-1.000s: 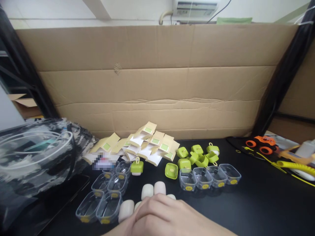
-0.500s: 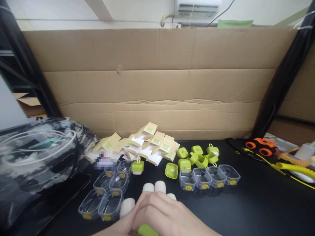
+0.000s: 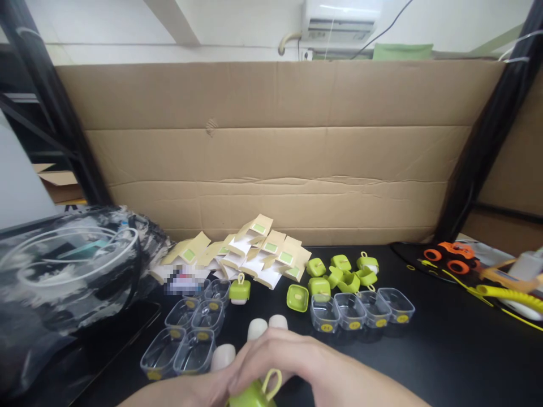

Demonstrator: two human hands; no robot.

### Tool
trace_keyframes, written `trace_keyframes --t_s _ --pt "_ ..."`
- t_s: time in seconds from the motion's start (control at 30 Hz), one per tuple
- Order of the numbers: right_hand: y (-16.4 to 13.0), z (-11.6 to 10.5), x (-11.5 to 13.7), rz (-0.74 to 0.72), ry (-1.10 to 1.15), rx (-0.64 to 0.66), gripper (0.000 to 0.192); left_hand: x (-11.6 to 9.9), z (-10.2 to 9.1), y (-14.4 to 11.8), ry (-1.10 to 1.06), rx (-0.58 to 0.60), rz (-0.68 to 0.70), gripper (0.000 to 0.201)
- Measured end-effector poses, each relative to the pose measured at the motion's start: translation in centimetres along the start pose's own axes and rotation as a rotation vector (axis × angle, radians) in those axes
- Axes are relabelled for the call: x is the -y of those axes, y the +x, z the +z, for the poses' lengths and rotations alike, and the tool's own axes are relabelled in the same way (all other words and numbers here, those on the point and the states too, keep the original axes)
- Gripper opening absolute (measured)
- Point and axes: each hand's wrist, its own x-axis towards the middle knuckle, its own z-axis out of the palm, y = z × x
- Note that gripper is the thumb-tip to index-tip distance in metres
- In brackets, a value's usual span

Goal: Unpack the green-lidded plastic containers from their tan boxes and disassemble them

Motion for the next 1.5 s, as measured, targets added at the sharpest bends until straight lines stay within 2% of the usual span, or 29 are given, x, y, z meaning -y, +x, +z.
trace_keyframes --t_s 0.07,0.13,0.17,0.23,0.3,0.33,0.4,0.5,0.57,0.63,0.73,0.83,0.97,1.07,1.17,1.37,1.43,1.5 --pt "-0.3 0.0 -0.5 0.035 0.037 0.048 0.026 0.0 0.1 -0.1 0.085 0.018 0.006 0.031" --pt "-0.4 -0.5 -1.3 0.049 0.092 0.031 0.033 0.1 0.2 -0.3 0.186 0.042 -0.004 0.033" --pt "-0.3 -1.1 -1.8 0.039 0.113 -0.031 0.040 -0.1 0.3 -0.4 0.218 0.055 -0.012 0.040" --pt "0.2 -2.9 -2.7 0.014 0.084 -0.268 0.050 -0.6 0.2 -0.6 0.263 0.035 -0.022 0.050" --pt "1.1 -5.5 -3.8 0.014 -0.078 -0.555 0.045 -1.5 0.0 -0.8 0.366 -0.080 -0.020 0.043" --pt "1.6 -6.8 -4.4 0.053 -0.193 -0.641 0.041 -2.0 -0.3 -0.8 0.453 -0.166 -0.006 0.038" --pt "2.4 -9.1 -5.8 0.151 -0.378 -0.684 0.038 -3.0 -0.9 -0.7 0.679 -0.346 0.048 0.028" --pt "3.1 -10.8 -8.3 0.299 -0.680 -0.621 0.034 -3.9 -1.8 -0.4 1.021 -0.522 0.107 0.025" --pt "3.1 -10.8 -9.6 0.362 -0.822 -0.575 0.029 -4.0 -2.2 -0.3 1.189 -0.573 0.083 0.026" --pt "3.0 -10.4 -10.2 0.380 -0.881 -0.553 0.023 -3.9 -2.5 -0.2 1.296 -0.564 0.052 0.028" --pt "3.1 -9.5 -9.7 0.358 -0.939 -0.554 0.019 -3.7 -2.6 -0.2 1.379 -0.472 0.014 0.033" --pt "3.9 -8.2 -7.9 0.223 -1.015 -0.521 0.013 -3.5 -2.6 -0.3 1.352 -0.421 -0.018 0.040" --pt "6.5 -5.4 -5.7 -0.091 -1.104 -0.278 0.011 -3.3 -2.8 -0.5 1.293 -0.424 -0.010 0.034" --pt "8.7 -3.4 -5.5 -0.174 -1.230 -0.135 0.017 -3.3 -3.0 -0.6 1.323 -0.390 0.011 0.030" --pt "10.1 -2.3 -6.5 -0.192 -1.392 -0.056 0.027 -3.2 -3.2 -0.6 1.351 -0.354 0.006 0.031" --pt "10.4 -2.2 -7.8 -0.183 -1.403 -0.037 0.024 -3.3 -3.3 -0.5 1.382 -0.273 0.024 0.029" --pt "9.8 -2.5 -7.5 -0.182 -1.373 -0.063 0.023 -3.7 -3.0 -0.6 1.349 -0.320 0.058 0.022" --pt "9.0 -2.9 -6.9 -0.201 -1.298 -0.154 0.024 -4.3 -2.6 -0.7 1.238 -0.378 0.048 0.011"
